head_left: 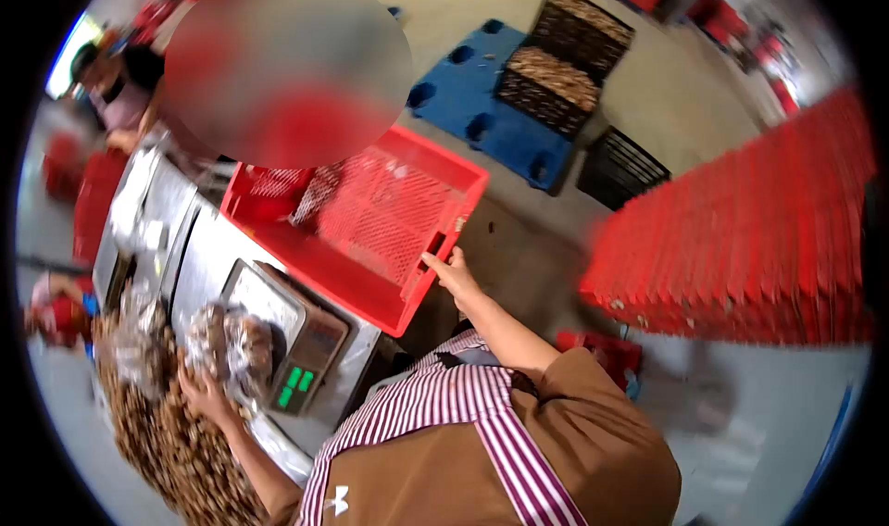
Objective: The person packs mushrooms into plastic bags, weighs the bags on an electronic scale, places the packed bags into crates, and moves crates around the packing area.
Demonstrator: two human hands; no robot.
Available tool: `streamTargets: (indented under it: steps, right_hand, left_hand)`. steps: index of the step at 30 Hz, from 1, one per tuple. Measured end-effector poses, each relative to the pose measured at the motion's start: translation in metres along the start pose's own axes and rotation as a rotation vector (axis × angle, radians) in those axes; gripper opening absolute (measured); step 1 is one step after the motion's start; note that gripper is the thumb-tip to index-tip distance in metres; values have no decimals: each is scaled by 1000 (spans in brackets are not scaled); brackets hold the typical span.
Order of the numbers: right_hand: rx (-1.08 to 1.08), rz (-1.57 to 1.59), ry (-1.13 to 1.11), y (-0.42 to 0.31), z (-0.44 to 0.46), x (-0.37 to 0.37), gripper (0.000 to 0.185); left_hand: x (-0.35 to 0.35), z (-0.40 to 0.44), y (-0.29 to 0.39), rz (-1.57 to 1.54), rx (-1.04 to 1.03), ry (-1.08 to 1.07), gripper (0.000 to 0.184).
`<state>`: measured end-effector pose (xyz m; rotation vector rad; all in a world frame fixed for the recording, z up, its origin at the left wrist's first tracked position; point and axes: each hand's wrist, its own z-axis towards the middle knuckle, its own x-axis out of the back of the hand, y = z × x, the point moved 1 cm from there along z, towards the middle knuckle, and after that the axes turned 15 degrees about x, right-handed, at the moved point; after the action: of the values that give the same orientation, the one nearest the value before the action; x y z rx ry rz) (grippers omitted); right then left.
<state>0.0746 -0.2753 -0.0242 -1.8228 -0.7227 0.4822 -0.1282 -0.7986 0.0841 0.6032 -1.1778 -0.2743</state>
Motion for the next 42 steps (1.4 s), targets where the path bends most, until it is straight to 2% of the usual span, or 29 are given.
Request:
streamTargets:
  steps: [1, 2, 3, 5, 6, 7, 8, 9, 11, 13, 15, 17, 18, 19, 21, 23, 25, 26, 28, 29, 31, 32, 33, 36, 37, 38, 42]
  right_hand:
    - [-39, 127, -102, -6, 1, 1, 87]
    - [-118, 138, -129, -2, 4, 2, 80]
    - [-151, 91, -163, 15, 15, 3, 80]
    - [-201, 103, -203, 12, 19, 4, 72]
    - [-212, 86, -257, 22, 26, 6, 72]
    - [-299, 204, -309, 44, 40, 9, 65]
    - [-385, 325, -352, 61, 52, 8, 59]
    - [-388, 317, -383, 69, 60, 6, 59]
    - [-388, 399, -348, 84, 68, 4, 44]
    - [-429, 385, -360, 91, 75, -1, 39]
    - [-373, 517, -279, 90, 76, -7, 34]
    - [-386, 470, -276, 32, 73, -5, 30]
    - [-285, 451, -272, 3, 75, 0, 25]
    - [-185, 429, -262, -16, 78, 9, 20]
    - [-181, 338, -225, -38, 93, 33, 20]
    - [-132, 301, -227, -45, 105, 63, 23]
    - [-120, 253, -241, -60, 102, 84, 32]
    - [-185, 274, -243, -79, 91, 87, 41]
    - [-178, 219, -238, -78, 83, 100, 43]
    - [-168, 184, -222, -83, 78, 106, 44]
    - [-213, 204, -182, -88, 74, 111, 41]
    - [-205, 203, -163, -88, 77, 112, 42]
    - [-199, 206, -142, -88, 79, 115, 44]
    - [-166, 217, -244, -106, 87, 124, 48]
    - [-165, 220, -247, -107, 91, 130, 48]
    - [-145, 241, -231, -108, 95, 138, 49]
    - [-96, 259, -165, -129, 125, 158, 47]
  left_hand:
    - [6, -16, 37, -51, -46, 37, 52]
    - [3, -35, 66, -314, -33, -40, 43]
    - [-7, -49, 72, -332, 7, -40, 37]
    - [-22, -101, 134, -347, -39, -171, 36]
    - [-35, -125, 148, -381, 44, -277, 36]
    - [-54, -146, 151, -427, 117, -385, 36]
    - [-76, -167, 144, -458, 174, -436, 36]
    - [-96, -185, 138, -491, 229, -491, 37]
    - [-115, -220, 145, -650, 469, -685, 39]
    - [-124, -252, 156, -604, 773, -783, 45]
    - [-142, -277, 140, -598, 892, -860, 55]
    - [-146, -288, 146, -573, 965, -901, 60]
    - [-150, -291, 147, -575, 958, -932, 68]
    - [-152, -293, 151, -575, 974, -940, 68]
    - [-167, -289, 167, -800, 1084, -1001, 79]
    - [-192, -284, 175, -856, 1064, -1006, 89]
    - [-225, -278, 182, -939, 1089, -905, 87]
    - [-236, -272, 188, -955, 1115, -896, 87]
    - [-256, -252, 200, -1007, 1136, -847, 74]
    - [-265, -244, 200, -1016, 1155, -843, 74]
    - [-285, -230, 200, -1144, 1067, -855, 60]
    - [-287, -224, 199, -1131, 1056, -837, 43]
    - [-288, -222, 198, -1096, 1065, -841, 35]
    - [-275, -216, 223, -1039, 1096, -864, 33]
    - [-276, -217, 231, -1065, 1072, -862, 38]
    - [-276, -216, 244, -1093, 1049, -860, 44]
    - [-290, -201, 302, -1199, 977, -864, 44]
